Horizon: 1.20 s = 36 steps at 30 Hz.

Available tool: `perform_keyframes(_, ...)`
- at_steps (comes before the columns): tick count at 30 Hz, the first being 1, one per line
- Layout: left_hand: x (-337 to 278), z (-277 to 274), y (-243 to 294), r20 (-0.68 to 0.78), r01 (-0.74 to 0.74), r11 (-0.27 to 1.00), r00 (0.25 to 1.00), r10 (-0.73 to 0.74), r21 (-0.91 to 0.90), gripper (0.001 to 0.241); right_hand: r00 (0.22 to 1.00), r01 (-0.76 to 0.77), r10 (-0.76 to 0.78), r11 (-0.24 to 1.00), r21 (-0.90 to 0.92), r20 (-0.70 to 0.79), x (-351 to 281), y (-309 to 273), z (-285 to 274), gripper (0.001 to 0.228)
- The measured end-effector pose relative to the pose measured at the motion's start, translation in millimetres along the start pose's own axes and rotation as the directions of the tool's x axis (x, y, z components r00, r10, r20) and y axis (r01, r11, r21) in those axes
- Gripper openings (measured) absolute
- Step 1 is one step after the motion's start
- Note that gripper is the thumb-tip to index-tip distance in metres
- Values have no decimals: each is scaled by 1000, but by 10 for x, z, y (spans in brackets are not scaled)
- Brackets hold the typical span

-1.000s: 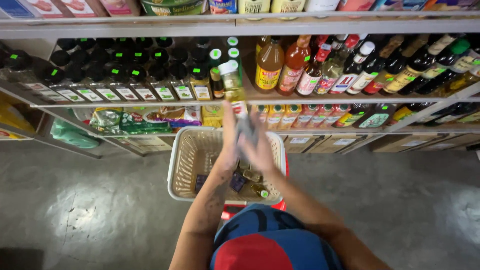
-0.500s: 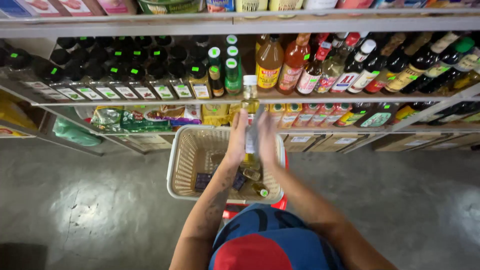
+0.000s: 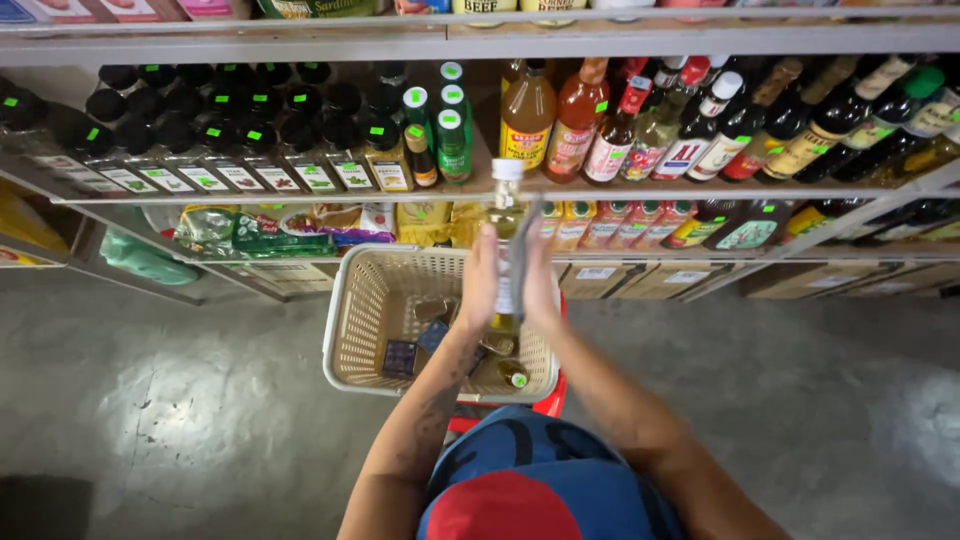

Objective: The person picks up items from the shelves, wipes them with a cloth, and places them into a shopping basket.

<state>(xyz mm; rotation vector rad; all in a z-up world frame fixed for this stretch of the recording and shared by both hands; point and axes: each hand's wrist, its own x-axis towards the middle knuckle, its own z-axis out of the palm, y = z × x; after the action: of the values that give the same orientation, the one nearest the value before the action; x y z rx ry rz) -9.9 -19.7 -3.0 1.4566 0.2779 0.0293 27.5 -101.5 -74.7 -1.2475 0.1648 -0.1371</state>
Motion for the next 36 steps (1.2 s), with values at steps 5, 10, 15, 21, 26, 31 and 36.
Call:
perform_keyframes(5, -49, 156, -167, -24, -207, 978, 978, 208, 32, 69, 829, -481, 555, 773, 414, -75, -288, 211, -161, 33)
perform_keyframes(10, 196, 208, -1239, 36, -510, 857, 860, 509, 71, 57, 752, -658, 633, 739, -145, -185, 263, 948, -786, 64)
perform_keyframes(15, 328, 250, -1459, -197, -497, 868, 851, 487, -6, 58, 765, -637, 641, 767, 76, -58, 89, 770, -786, 57)
perform_keyframes(21, 250, 211, -1615, -194, -451, 857, 890, 412, -248, 59, 785, -599, 604, 688, 410, 135, -221, 658, -736, 46)
perform_keyframes(26, 162, -4, -1252, -289, -163, 956, 953, 90, -242, 62, 975, -24, 101, 933, -358, 199, 151, 1709, -1232, 33)
perform_keyframes(31, 220, -36, -1014, -387, -62, 994, 922, 20, -95, 63, 983, 178, -181, 895, -409, 31, -79, 635, -385, 32)
perform_keyframes(36, 317, -79, -757, -274, -80, 990, 956, 108, 114, 57, 895, 425, -267, 749, -508, 356, -92, -396, 293, 63)
